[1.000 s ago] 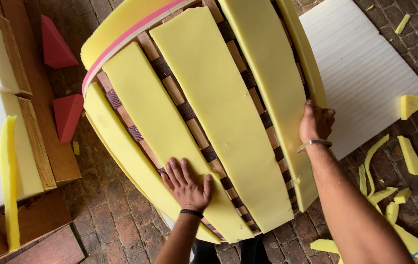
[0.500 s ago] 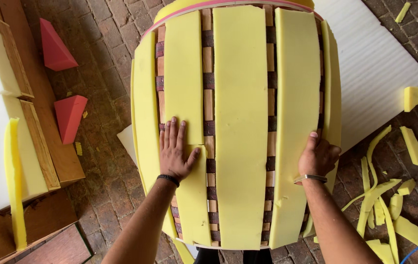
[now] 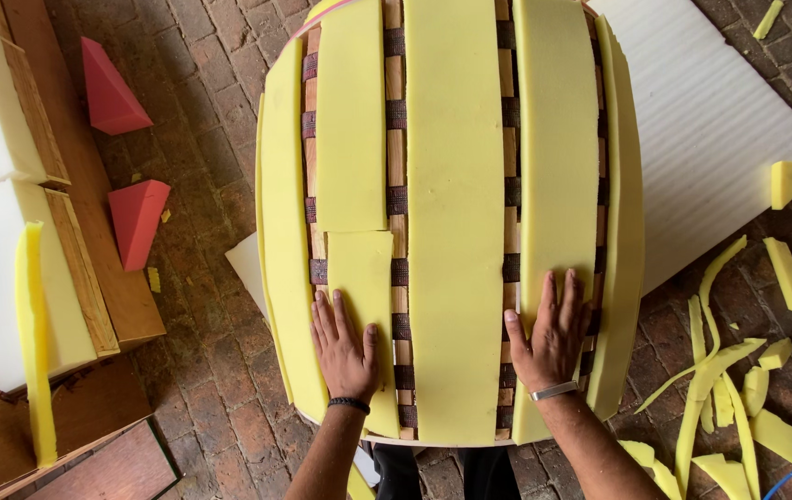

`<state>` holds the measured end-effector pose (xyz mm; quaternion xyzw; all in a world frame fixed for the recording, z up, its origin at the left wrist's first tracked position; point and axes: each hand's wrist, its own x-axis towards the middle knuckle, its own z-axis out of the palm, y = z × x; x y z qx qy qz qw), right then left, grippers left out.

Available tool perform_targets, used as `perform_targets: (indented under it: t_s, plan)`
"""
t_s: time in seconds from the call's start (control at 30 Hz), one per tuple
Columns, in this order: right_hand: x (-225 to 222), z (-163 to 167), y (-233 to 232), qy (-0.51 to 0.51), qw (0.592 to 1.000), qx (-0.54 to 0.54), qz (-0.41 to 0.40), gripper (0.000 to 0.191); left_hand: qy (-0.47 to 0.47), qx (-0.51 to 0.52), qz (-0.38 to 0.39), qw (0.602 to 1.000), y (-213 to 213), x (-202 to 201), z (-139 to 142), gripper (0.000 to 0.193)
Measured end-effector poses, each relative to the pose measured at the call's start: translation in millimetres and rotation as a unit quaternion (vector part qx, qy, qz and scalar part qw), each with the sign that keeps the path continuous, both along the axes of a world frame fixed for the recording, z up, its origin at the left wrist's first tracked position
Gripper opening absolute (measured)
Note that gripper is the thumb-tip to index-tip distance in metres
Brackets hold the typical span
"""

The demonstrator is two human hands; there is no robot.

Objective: The person shapes a yellow foam piece on a wooden chair frame by hand, pressing and smoothing the edges to fit the contours. They use a metal file to trim and refine the foam edges, then inspect the fit by lifting and repositioning the foam on the frame.

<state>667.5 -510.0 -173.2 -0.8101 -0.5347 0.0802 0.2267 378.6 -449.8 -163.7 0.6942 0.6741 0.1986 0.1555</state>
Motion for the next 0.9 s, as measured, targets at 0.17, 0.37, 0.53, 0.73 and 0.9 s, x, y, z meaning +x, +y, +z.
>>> perform_targets:
  t_s: [0.17, 0.37, 0.53, 0.73, 0.9]
  plan:
    - [0, 1, -8, 0.018, 1.000, -0.005, 0.008, 0.091, 0.007, -0.001, 0.003, 1.000, -8, 1, 5, 0.080]
    - [-2, 18, -5, 0.011, 0.999, -0.015, 0.034, 0.089, -0.011, -0.031, 0.004, 0.999, -6, 1, 22, 0.081]
    - [1, 61, 6, -0.010, 0.997, -0.055, 0.061, 0.090, 0.015, -0.106, 0.015, 0.994, -2, 4, 62, 0.078]
    - [17, 131, 11, 0.149, 0.975, -0.157, 0.050, 0.076, -0.053, -0.369, 0.017, 0.928, -31, 13, 122, 0.082]
    - [16, 174, -35, 0.157, 0.979, -0.119, 0.053, 0.048, -0.207, -0.421, -0.046, 0.882, -88, 14, 169, 0.064]
